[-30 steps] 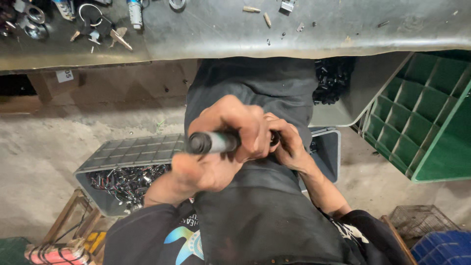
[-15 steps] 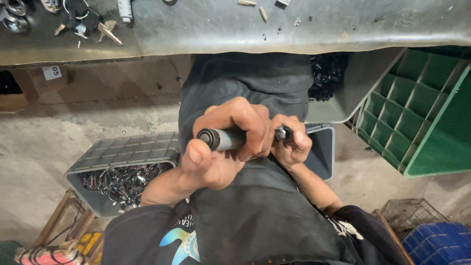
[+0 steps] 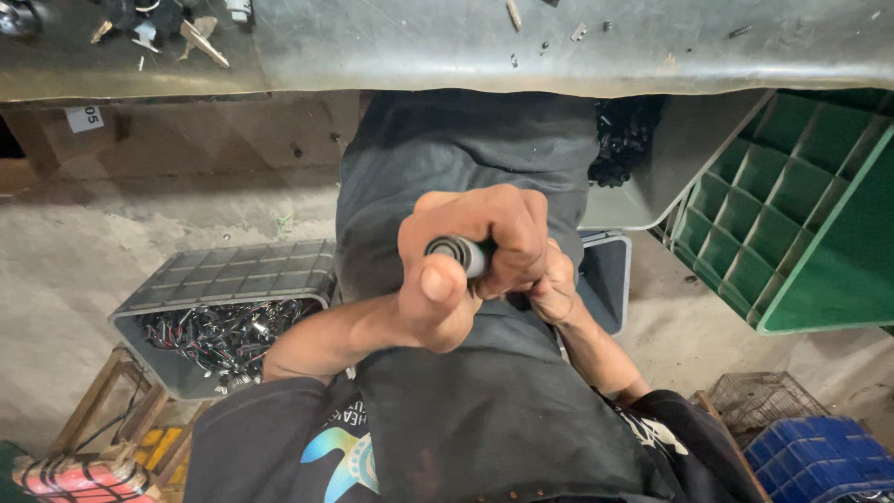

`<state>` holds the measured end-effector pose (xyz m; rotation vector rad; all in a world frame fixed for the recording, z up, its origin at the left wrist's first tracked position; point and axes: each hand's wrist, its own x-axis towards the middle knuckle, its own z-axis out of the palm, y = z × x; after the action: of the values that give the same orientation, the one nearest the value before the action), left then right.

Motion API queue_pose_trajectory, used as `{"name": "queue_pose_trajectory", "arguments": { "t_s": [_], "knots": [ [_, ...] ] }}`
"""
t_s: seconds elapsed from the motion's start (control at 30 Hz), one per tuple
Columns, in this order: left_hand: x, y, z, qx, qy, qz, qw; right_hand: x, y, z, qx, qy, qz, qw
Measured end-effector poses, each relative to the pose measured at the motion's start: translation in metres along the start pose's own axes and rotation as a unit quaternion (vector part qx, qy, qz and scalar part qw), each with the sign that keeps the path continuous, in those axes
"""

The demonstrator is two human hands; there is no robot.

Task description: The person sits at a workbench covered with piles of lock cylinder components and uses a cylindrical hand tool to press into black cylindrical lock parts, working on them one at a time. They then sort and gather the processed parts into separate piles on the bench and into bins.

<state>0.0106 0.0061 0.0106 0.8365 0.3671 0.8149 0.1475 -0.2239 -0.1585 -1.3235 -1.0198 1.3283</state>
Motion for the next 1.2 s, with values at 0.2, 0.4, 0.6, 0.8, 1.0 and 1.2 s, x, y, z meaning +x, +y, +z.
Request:
{"name": "queue_pose_trajectory", "arguments": {
  "t_s": [0.2, 0.4, 0.6, 0.8, 1.0, 1.2],
  "knots": [
    [-0.004, -0.003, -0.001, -0.053, 0.003, -0.029, 0.998, 0.006, -0.014, 0.004, 0.009, 0.011, 0.0, 1.0],
    [-0.004, -0.016, 0.0, -0.129, 0.003, 0.025, 0.991, 0.018, -0.025, 0.0, -0.013, -0.015, -0.023, 1.0],
    [-0.007, -0.016, -0.017, -0.042, -0.086, -0.08, 0.992, -0.003, -0.017, 0.002, -0.048, -0.086, 0.008, 0.995],
    [-0.008, -0.012, -0.018, -0.022, -0.076, -0.23, 0.97, -0.046, 0.025, 0.003, -0.065, -0.15, 0.025, 0.986],
    [-0.011, 0.017, -0.02, -0.105, -0.053, -0.146, 0.982, -0.076, 0.034, -0.015, 0.092, -0.154, 0.122, 0.976],
    [-0.013, 0.024, -0.014, -0.079, -0.069, -0.113, 0.988, -0.078, 0.027, -0.02, 0.068, -0.137, 0.119, 0.981]
  ]
}}
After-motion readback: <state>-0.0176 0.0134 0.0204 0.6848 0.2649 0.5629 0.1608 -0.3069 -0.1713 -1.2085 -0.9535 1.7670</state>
